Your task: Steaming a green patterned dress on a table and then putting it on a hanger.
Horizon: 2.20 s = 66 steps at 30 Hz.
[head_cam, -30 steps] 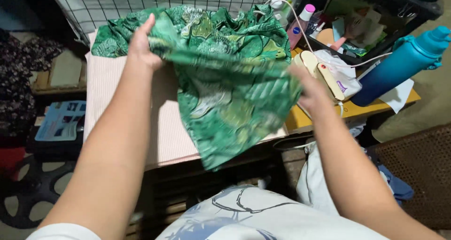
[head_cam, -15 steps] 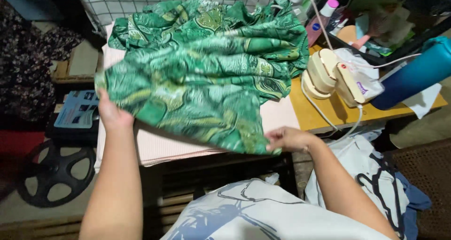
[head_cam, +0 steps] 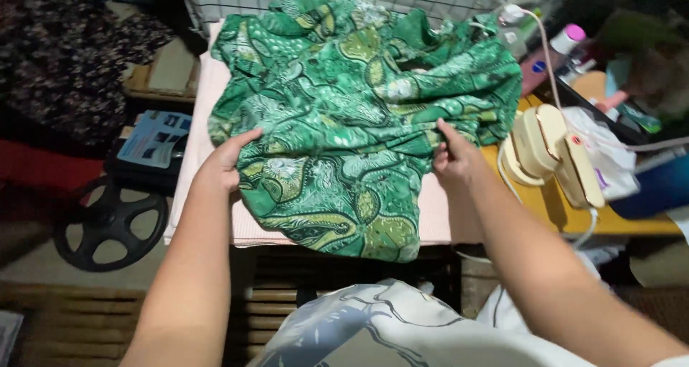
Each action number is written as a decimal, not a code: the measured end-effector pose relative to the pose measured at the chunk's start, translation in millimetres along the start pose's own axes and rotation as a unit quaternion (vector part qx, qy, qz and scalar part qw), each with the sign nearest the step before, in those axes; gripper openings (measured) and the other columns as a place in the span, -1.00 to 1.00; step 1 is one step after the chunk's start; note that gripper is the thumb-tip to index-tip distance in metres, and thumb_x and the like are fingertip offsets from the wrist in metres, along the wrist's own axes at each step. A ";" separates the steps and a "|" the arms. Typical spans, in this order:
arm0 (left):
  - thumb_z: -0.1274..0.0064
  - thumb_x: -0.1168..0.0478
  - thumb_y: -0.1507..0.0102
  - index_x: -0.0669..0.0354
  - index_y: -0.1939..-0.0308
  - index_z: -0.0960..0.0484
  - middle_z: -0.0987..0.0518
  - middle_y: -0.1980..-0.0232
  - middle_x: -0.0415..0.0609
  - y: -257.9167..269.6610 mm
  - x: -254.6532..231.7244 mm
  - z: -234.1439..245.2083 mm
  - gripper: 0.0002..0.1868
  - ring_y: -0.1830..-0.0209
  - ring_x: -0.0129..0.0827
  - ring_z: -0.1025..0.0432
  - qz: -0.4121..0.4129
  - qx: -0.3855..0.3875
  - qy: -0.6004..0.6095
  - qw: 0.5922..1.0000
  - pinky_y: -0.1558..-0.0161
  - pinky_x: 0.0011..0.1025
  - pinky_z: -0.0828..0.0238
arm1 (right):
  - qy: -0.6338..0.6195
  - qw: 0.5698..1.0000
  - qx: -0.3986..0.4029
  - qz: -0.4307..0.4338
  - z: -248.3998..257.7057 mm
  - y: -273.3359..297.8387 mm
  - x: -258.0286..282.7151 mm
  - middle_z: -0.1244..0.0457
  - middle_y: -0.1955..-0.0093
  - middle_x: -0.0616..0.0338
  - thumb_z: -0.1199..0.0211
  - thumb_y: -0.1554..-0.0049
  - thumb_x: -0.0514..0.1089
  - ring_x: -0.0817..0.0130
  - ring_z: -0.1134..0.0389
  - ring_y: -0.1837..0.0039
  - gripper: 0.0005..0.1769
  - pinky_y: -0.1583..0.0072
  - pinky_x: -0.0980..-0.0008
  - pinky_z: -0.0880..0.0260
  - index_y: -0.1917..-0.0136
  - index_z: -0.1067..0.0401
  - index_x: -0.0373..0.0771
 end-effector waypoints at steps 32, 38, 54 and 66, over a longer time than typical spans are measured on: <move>0.03 0.03 -0.38 0.28 -0.30 -0.45 -0.55 -0.28 0.04 -82.3 -27.0 27.0 -0.49 -0.21 -0.16 -0.47 -0.109 -0.156 -0.076 0.979 -0.23 -0.13 -0.41 | 0.539 0.737 -0.214 0.347 -85.9 1.3 154.4 -0.41 -0.15 -0.13 -0.48 0.00 0.11 0.04 -0.48 -0.09 -0.38 -0.11 0.12 -0.48 -0.25 -0.52 -0.21; -0.01 0.09 -0.36 0.27 -0.31 -0.44 -0.55 -0.28 0.02 -64.4 -27.3 -1.0 -0.51 -0.20 -0.18 -0.48 -0.166 -0.112 -0.034 0.979 -0.23 -0.16 -0.43 | 0.463 0.730 -0.160 0.476 -79.1 38.9 142.0 -0.30 -0.26 -0.18 -0.50 -0.02 0.05 -0.06 -0.36 -0.24 -0.19 -0.23 0.08 -0.36 -0.41 -0.25 -0.27; -0.09 0.11 -0.29 0.26 -0.15 -0.56 -0.64 -0.06 -0.03 -91.6 -6.5 28.5 -0.59 0.07 -0.26 -0.55 -0.186 -0.188 -0.177 0.948 0.09 -0.26 -0.51 | 0.521 0.725 -0.297 0.339 -24.4 120.7 37.1 -0.39 -0.14 -0.21 -0.42 -0.01 0.19 -0.17 -0.43 -0.18 -0.24 -0.20 0.02 -0.40 -0.36 -0.29 -0.13; -0.43 0.10 -0.17 0.43 0.12 -0.68 -0.67 0.19 0.08 -6.2 -13.5 -1.9 -0.56 0.29 -0.30 -0.55 -0.285 -0.280 -0.513 0.760 0.25 -0.37 -0.42 | 0.598 0.679 -0.061 0.421 -54.6 241.8 -74.8 -0.30 -0.28 -0.30 -0.48 0.07 -0.09 -0.21 -0.40 -0.20 0.09 -0.18 0.03 -0.41 -0.58 0.07 -0.05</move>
Point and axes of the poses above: each hand's wrist, its own y-axis away from the middle knuckle, its own z-axis out of the back of the hand, x = y × z, the point moved 10 cm from there along -y, towards the middle knuckle
